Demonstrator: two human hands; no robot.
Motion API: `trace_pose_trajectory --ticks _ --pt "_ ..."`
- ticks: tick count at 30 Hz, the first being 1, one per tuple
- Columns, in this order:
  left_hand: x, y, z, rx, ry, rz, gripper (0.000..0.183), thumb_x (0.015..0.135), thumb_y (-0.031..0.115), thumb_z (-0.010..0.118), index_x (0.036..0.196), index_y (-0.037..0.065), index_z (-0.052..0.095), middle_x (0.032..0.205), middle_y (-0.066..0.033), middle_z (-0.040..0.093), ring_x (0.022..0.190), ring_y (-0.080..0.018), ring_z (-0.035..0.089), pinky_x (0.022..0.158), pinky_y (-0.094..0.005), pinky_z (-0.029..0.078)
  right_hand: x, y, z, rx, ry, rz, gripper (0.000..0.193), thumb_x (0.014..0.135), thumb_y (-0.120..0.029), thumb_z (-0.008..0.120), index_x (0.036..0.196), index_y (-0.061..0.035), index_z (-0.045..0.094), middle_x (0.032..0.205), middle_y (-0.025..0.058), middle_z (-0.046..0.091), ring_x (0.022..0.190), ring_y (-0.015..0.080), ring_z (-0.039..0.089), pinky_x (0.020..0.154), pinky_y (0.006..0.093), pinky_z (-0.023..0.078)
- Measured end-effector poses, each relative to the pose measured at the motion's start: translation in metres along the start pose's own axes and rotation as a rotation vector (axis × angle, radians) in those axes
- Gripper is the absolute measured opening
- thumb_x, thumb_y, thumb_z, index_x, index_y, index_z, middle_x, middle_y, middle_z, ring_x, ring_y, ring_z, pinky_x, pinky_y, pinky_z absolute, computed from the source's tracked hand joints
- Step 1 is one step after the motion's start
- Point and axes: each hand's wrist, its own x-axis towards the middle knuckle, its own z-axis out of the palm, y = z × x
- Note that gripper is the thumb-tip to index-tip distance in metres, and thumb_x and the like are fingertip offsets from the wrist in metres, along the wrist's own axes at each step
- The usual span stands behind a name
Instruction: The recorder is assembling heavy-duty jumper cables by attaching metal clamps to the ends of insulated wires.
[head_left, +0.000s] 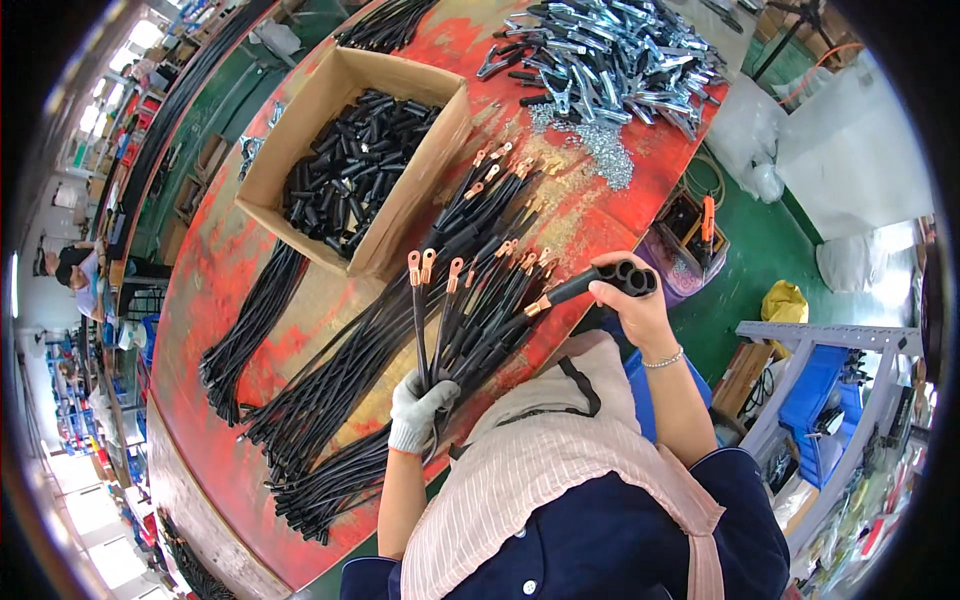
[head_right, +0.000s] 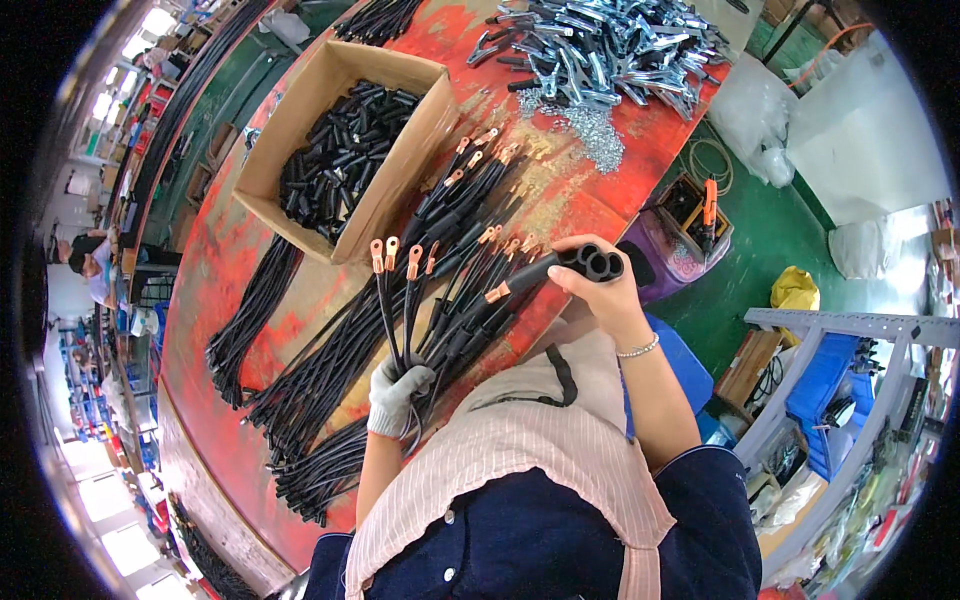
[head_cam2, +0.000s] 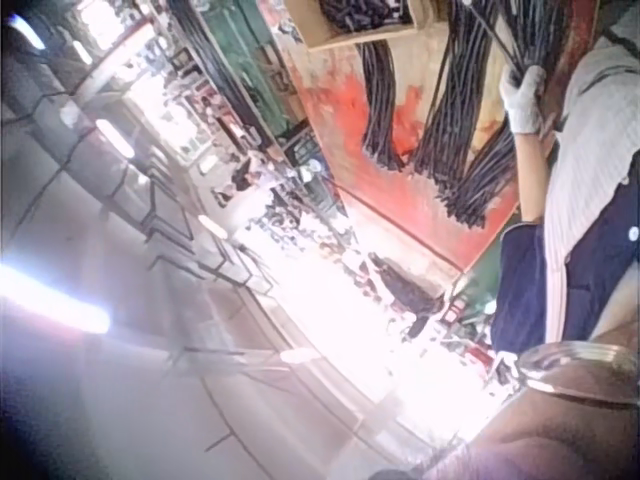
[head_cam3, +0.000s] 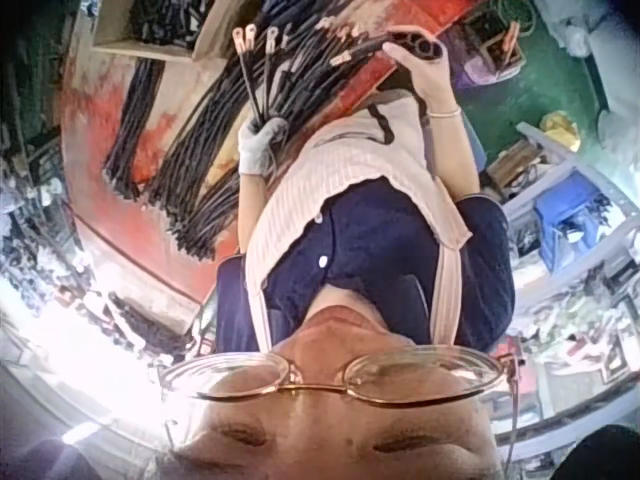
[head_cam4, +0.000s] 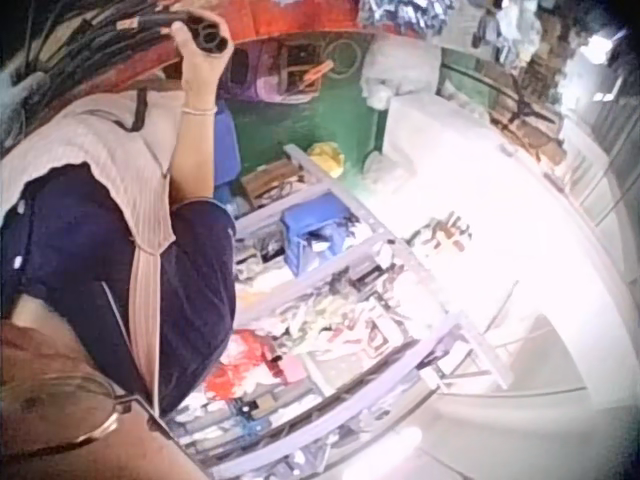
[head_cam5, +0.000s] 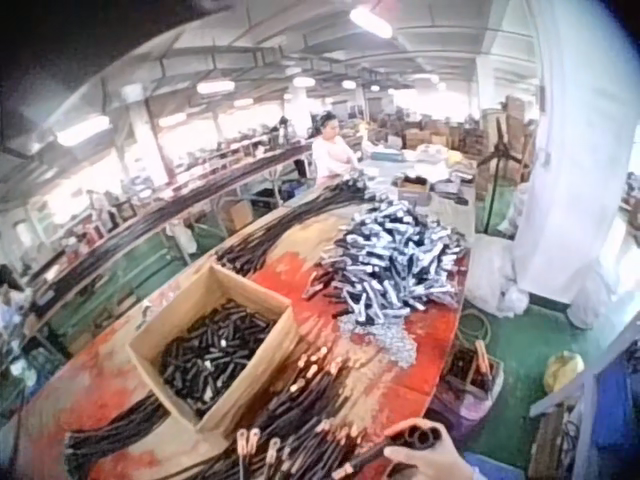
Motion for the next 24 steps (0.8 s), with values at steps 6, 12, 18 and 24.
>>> trace_pose_trajectory --ticks 6,12,18,24 --pt "0.007 -0.007 0.001 0.022 -0.028 -0.007 0.020 0.077 0.003 0.073 0.094 0.000 0.064 0.076 -0.0067 0.067 0.062 -0.0103 0.059 0.057 -0.0229 0.045 0.003 0.009 0.019 -0.030 -0.129 -0.041 0.030 0.077 -0.002 0.076 0.103 -0.0034 0.064 0.087 0.0023 0.063 0.075 0.0116 0.059 0.069 0.0268 0.049" --pt "0.014 0.002 0.002 0.036 -0.037 -0.070 0.024 0.075 0.005 0.075 0.097 -0.001 0.066 0.079 -0.0066 0.068 0.065 -0.0104 0.060 0.062 -0.0232 0.048 -0.003 0.064 0.049 0.796 0.055 0.127 0.031 0.081 -0.001 0.071 0.109 -0.0031 0.058 0.089 0.0054 0.061 0.073 0.0160 0.059 0.067 0.0285 0.049" --pt "0.019 -0.005 -0.008 0.025 -0.045 -0.105 0.025 0.075 0.005 0.075 0.098 -0.001 0.067 0.081 -0.0058 0.068 0.068 -0.0111 0.062 0.065 -0.0242 0.050 0.011 0.034 0.056 0.178 0.011 0.014 0.030 0.076 -0.005 0.080 0.102 -0.0036 0.065 0.097 0.0010 0.065 0.092 0.0091 0.059 0.082 0.0246 0.048" --pt "0.023 -0.002 -0.001 0.019 -0.049 -0.028 0.024 0.081 0.007 0.071 0.103 0.000 0.065 0.089 -0.0055 0.068 0.077 -0.0116 0.062 0.073 -0.0247 0.050 -0.025 0.097 0.102 -0.297 -0.323 0.045 0.042 0.075 -0.031 0.082 0.102 -0.0030 0.066 0.098 0.0092 0.069 0.089 0.0204 0.066 0.083 0.0324 0.050"
